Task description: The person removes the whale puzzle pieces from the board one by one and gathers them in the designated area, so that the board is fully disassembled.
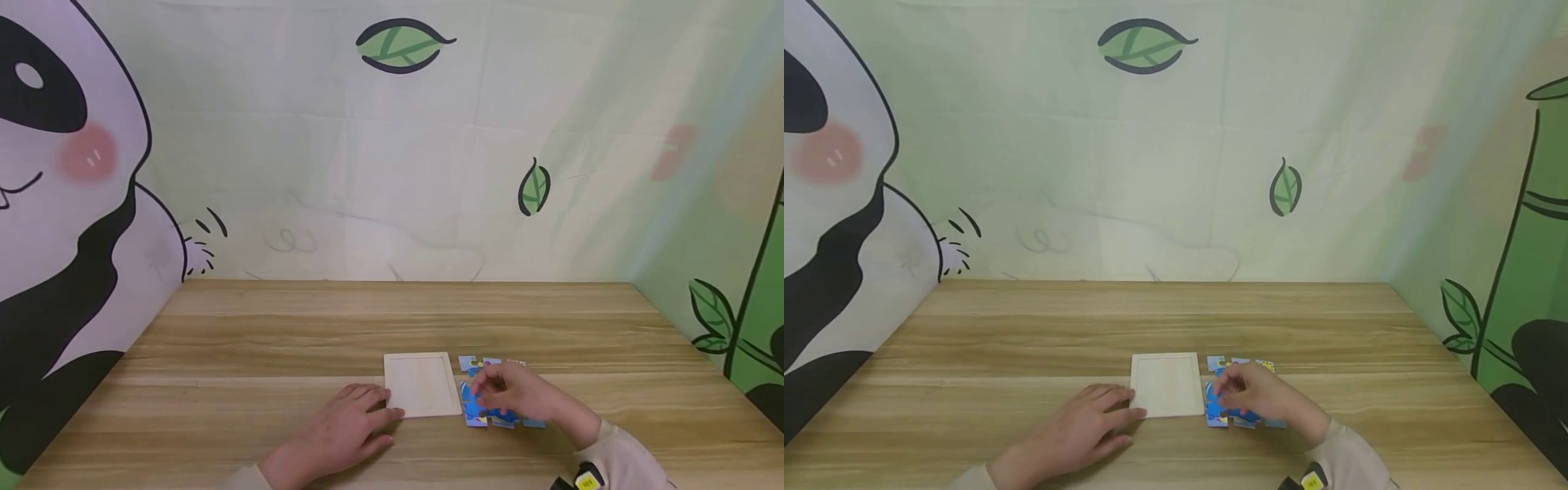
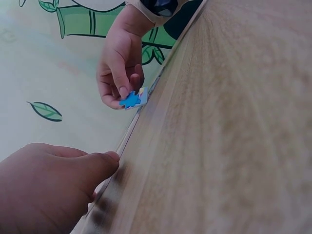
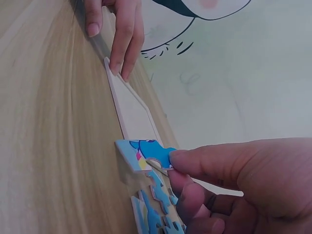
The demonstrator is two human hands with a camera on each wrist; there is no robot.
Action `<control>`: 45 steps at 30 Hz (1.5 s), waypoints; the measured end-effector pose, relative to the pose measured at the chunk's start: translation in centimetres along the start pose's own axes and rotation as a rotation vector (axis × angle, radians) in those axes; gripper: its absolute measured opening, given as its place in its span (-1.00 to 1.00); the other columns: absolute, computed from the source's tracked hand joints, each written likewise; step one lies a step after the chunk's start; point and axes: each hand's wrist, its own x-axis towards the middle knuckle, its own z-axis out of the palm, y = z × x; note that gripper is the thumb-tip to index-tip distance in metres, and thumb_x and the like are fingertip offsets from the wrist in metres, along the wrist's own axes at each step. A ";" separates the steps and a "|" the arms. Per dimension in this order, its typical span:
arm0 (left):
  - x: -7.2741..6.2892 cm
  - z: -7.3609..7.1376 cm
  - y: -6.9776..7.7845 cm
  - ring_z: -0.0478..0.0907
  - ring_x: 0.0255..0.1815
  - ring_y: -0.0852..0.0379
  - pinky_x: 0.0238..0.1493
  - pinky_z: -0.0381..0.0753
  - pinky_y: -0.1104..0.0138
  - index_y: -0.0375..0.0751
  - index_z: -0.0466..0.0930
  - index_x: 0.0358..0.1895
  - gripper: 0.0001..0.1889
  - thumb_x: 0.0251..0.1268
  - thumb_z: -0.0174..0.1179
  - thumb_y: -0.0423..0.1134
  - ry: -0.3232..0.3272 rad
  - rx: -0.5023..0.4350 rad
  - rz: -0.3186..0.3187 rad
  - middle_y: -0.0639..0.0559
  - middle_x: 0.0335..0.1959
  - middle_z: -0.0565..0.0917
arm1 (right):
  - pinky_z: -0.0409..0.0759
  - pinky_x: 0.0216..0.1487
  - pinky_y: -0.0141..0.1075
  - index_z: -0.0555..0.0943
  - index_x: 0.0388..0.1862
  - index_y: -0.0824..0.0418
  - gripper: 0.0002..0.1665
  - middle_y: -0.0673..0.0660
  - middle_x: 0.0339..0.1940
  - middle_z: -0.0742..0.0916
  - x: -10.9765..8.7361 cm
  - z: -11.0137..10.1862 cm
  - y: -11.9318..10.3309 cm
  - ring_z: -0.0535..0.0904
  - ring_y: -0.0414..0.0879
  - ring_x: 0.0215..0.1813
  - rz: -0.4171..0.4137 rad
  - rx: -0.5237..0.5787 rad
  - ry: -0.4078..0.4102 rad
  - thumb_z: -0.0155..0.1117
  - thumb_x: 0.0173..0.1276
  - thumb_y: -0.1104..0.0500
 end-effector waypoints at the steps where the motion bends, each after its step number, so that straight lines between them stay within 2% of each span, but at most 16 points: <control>1: 0.0 0.0 0.0 0.49 0.21 0.08 0.28 0.46 0.14 0.11 0.58 0.15 -0.65 0.38 0.07 0.06 0.003 0.000 0.001 0.02 0.12 0.60 | 0.51 -0.47 -0.45 0.57 -0.19 0.41 -0.82 0.04 -0.41 0.59 0.0 0.0 0.1 0.44 -0.30 -0.48 0.000 0.003 -0.001 0.22 0.32 0.29; 7: 0.0 0.2 -0.1 0.51 0.19 0.08 0.26 0.47 0.15 0.10 0.59 0.12 -0.65 0.36 0.10 0.06 0.041 0.014 0.018 0.01 0.11 0.61 | 0.49 -0.49 -0.46 0.57 -0.21 0.39 -0.84 0.02 -0.43 0.59 0.3 0.3 0.6 0.43 -0.31 -0.50 0.011 0.008 0.010 0.23 0.31 0.29; 17: 0.0 0.1 0.0 0.49 0.22 0.07 0.30 0.45 0.14 0.11 0.57 0.15 -0.64 0.37 0.08 0.07 0.012 0.007 0.000 0.00 0.14 0.59 | 0.46 -0.51 -0.46 0.58 -0.29 0.33 -0.92 -0.02 -0.50 0.58 0.3 0.7 0.6 0.41 -0.35 -0.55 0.016 -0.077 0.060 0.24 0.25 0.32; 26: 0.0 0.2 -0.1 0.50 0.20 0.06 0.26 0.47 0.15 0.10 0.59 0.13 -0.65 0.37 0.10 0.05 0.039 0.017 0.018 -0.01 0.12 0.60 | 0.44 -0.49 -0.47 0.60 -0.32 0.29 -0.93 -0.05 -0.52 0.59 0.5 1.0 0.5 0.40 -0.38 -0.55 0.012 -0.162 0.097 0.26 0.19 0.33; 38: 0.1 -0.1 0.1 0.49 0.22 0.07 0.28 0.45 0.15 0.10 0.58 0.14 -0.66 0.38 0.09 0.03 0.007 0.005 0.003 -0.01 0.15 0.59 | 0.38 -0.37 -0.49 0.61 -0.34 0.23 -0.91 -0.09 -0.52 0.60 0.6 1.0 0.6 0.37 -0.39 -0.46 0.016 -0.217 0.121 0.29 0.13 0.31; 45: 0.0 0.0 0.0 0.49 0.21 0.06 0.26 0.47 0.14 0.10 0.59 0.13 -0.66 0.37 0.10 0.04 0.032 0.024 0.018 0.00 0.13 0.60 | 0.36 -0.39 -0.49 0.61 -0.34 0.22 -0.90 -0.11 -0.53 0.55 0.5 1.0 0.6 0.35 -0.39 -0.47 0.012 -0.223 0.126 0.36 0.17 0.25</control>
